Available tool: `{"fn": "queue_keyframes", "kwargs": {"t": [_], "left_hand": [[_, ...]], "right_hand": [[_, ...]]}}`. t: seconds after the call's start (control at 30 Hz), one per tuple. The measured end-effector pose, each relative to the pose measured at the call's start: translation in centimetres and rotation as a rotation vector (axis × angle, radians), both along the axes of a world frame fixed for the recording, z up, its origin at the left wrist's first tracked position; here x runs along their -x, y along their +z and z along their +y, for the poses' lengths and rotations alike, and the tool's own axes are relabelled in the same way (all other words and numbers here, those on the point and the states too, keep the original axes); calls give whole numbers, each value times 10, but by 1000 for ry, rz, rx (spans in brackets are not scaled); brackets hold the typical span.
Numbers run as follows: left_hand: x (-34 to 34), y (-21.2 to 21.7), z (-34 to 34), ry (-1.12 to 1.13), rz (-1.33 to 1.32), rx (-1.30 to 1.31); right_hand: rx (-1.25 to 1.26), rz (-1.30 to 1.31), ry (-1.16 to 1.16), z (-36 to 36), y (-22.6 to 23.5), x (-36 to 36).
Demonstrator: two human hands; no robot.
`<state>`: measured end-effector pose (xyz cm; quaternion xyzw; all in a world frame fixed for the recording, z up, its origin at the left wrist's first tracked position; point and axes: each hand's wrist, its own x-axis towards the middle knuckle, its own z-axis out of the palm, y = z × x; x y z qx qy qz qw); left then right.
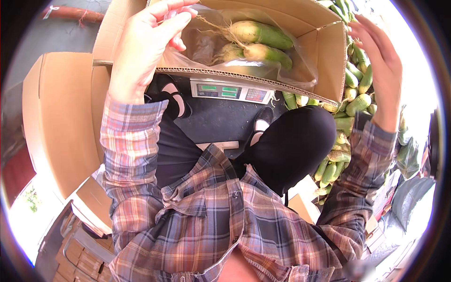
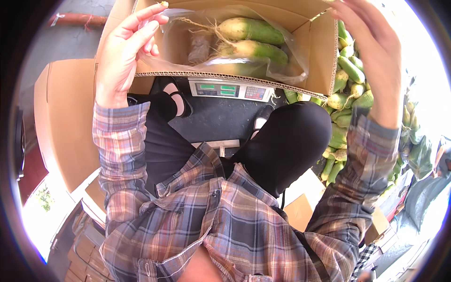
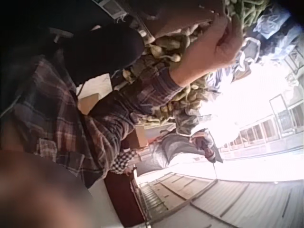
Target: Picking up radishes from a large pile on the floor and packing them into plastic bags and then into cardboard boxes, using a scale to weigh the bags.
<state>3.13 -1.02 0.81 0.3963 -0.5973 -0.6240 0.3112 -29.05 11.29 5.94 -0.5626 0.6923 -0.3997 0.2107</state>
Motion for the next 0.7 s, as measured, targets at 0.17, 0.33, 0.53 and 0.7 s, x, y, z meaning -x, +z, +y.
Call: {"fn": "queue_keyframes", "kwargs": {"t": [0.17,0.33,0.53,0.7], "left_hand": [[10,3,1,19,0,-1],[14,-2,-3,-46,-16,71],[-3,-15,-12,-23,-119,108],[2,-14,-12,-18,-99,99]], "right_hand": [[-169,-63,-406,103,-74,63],[-380,-159,-474,216,-175,92],[-401,-340,-465,293,-270,66],[-616,-284,-471,319,-300,49]]}}
